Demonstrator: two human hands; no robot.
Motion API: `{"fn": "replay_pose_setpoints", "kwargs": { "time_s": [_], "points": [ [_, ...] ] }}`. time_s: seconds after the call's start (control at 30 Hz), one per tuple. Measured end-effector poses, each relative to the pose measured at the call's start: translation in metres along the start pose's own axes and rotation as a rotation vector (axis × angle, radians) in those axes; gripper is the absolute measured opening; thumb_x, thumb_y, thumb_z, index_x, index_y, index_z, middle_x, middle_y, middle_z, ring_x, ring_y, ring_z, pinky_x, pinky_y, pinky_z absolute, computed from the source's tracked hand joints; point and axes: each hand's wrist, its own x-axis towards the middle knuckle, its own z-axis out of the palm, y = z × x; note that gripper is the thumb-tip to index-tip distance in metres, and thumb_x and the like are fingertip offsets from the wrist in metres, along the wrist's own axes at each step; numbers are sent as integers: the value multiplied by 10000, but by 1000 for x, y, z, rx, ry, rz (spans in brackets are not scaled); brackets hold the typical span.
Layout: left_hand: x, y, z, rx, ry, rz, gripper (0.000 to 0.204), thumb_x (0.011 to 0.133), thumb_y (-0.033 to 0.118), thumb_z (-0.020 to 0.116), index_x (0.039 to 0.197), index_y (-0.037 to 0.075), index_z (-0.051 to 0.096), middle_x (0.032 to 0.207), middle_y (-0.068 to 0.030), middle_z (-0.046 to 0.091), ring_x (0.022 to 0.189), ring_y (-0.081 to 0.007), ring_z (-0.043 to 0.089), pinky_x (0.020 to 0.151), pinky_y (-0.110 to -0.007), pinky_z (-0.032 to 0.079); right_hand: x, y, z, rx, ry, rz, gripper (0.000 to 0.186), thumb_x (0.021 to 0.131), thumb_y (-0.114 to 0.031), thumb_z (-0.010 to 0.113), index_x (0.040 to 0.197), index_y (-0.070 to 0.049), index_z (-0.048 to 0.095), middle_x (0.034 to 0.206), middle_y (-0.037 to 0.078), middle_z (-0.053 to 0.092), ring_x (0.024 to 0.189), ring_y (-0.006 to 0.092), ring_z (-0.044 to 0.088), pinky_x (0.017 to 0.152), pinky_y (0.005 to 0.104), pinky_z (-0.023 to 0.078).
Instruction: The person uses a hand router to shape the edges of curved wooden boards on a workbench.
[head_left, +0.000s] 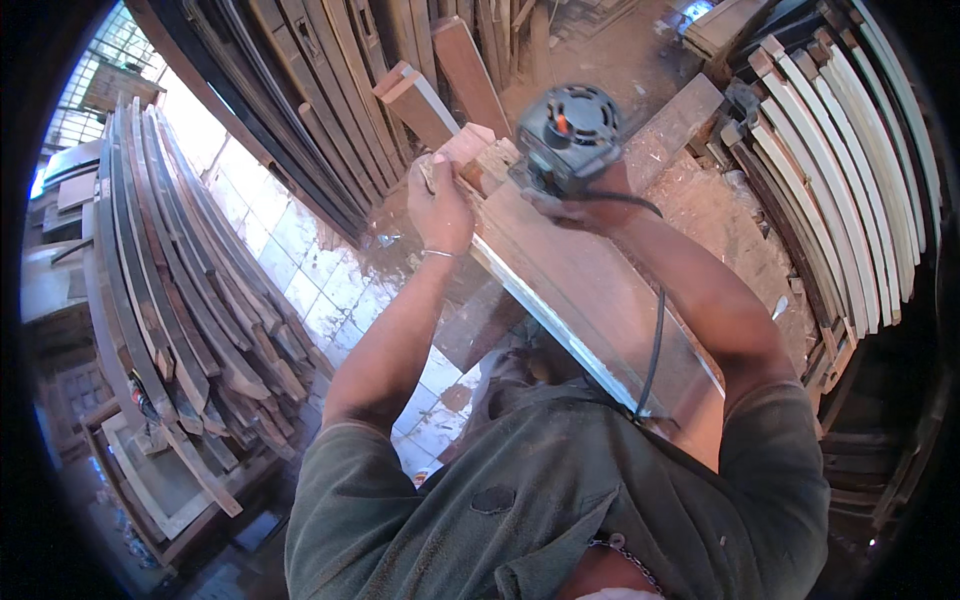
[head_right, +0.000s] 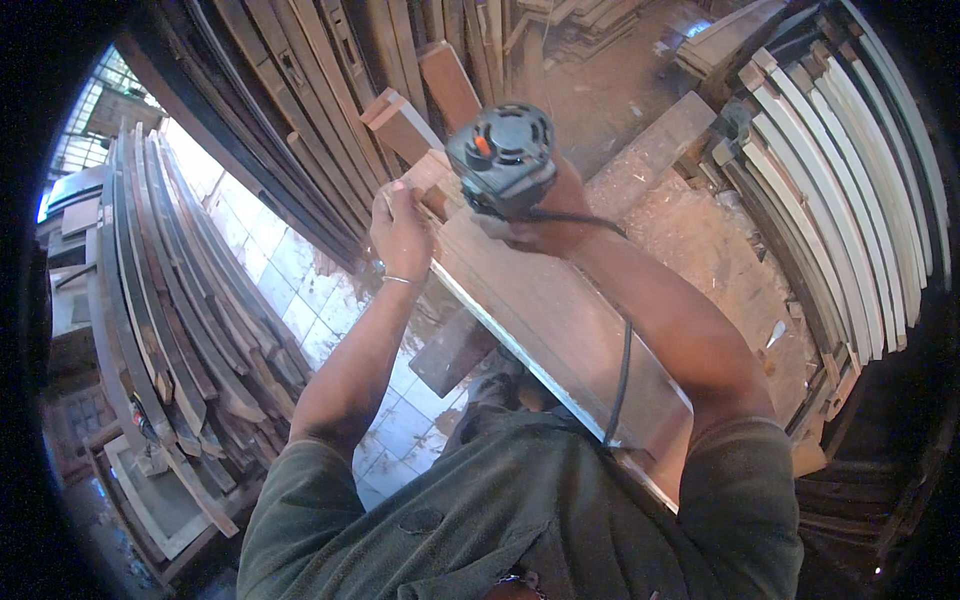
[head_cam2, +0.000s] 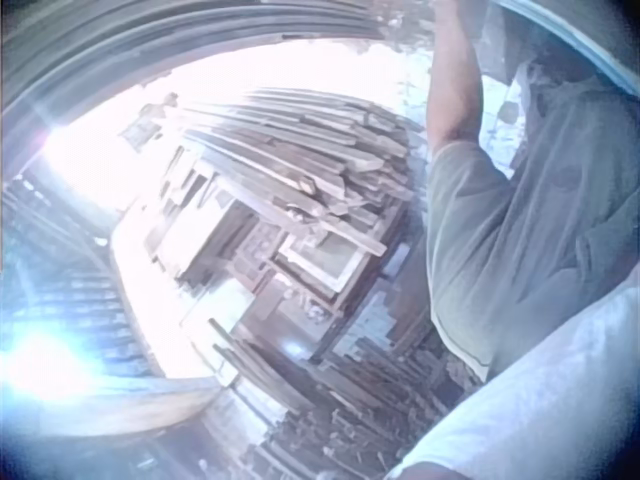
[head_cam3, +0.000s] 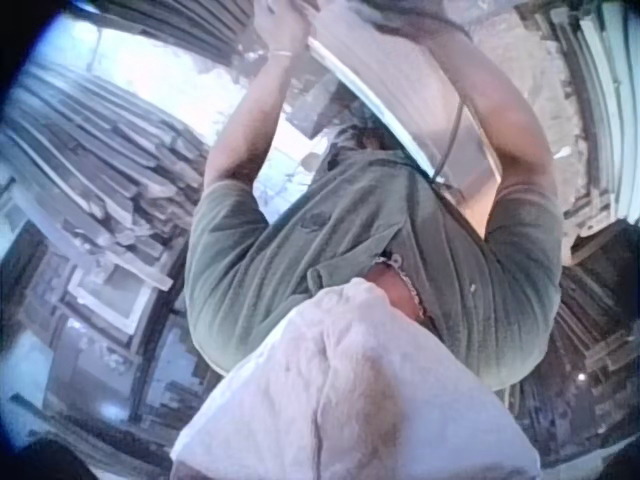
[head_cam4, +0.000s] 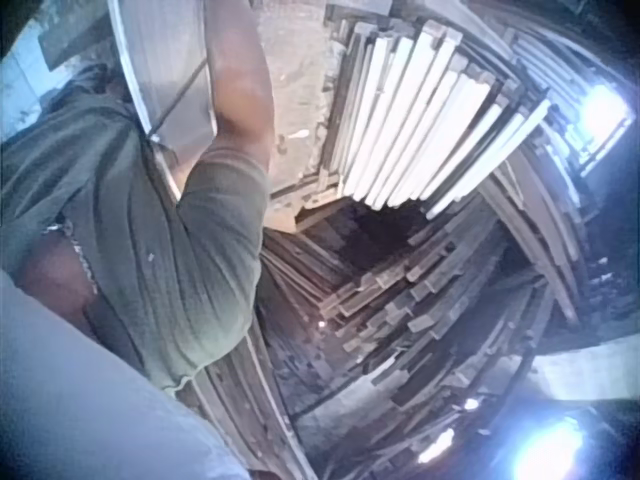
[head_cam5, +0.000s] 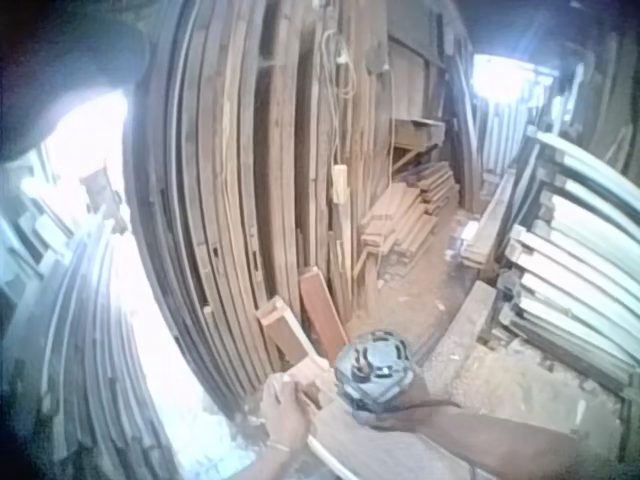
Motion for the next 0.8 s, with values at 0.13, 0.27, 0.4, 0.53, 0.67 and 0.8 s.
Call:
{"fn": "replay_pose_setpoints", "kwargs": {
  "time_s": [0.13,0.27,0.4,0.53,0.67,0.8],
  "points": [
    [3,0,6,58,0,40,405,1028,364,523,1087,-23,625,926,-108,678,863,-192,598,822,-340,475,33,9,12,56,105,-147,846,665,-507,846,1323,-65,548,1316,147,603,1232,295,561,1103,385,412],
    [7,-3,-6,103,-37,123,423,1036,364,504,1082,-37,631,905,-107,678,859,-207,611,834,-342,475,73,-17,25,331,200,159,929,540,-458,909,1299,-54,556,1224,164,667,1149,269,646,989,391,510],
    [-10,-6,-11,-64,140,59,478,1058,389,442,1193,-45,589,1216,-170,584,1074,-268,522,927,-384,422,71,-20,11,355,204,29,937,540,-414,940,1307,-49,544,1216,151,673,1117,272,660,975,385,522],
    [-140,35,-42,414,-449,688,571,923,416,656,1299,-5,569,1389,-215,501,1354,-405,381,1145,-500,257,21,-17,-27,617,344,-80,820,614,-346,951,1270,-38,568,1170,121,693,1063,239,679,940,374,547],
    [-252,65,-16,622,-705,758,577,830,300,751,1295,8,574,1366,-192,520,1340,-438,410,1111,-578,276,-30,-31,-93,709,436,-98,686,663,-321,927,1203,-43,607,1134,94,694,1037,203,673,902,352,552],
    [-305,58,-18,379,-945,713,418,878,204,740,1238,19,636,1252,-163,627,1223,-394,552,1041,-488,419,-118,-32,-150,712,398,45,554,712,-296,903,1135,-47,647,1099,67,694,1011,167,667,863,331,558]
  ]
}}
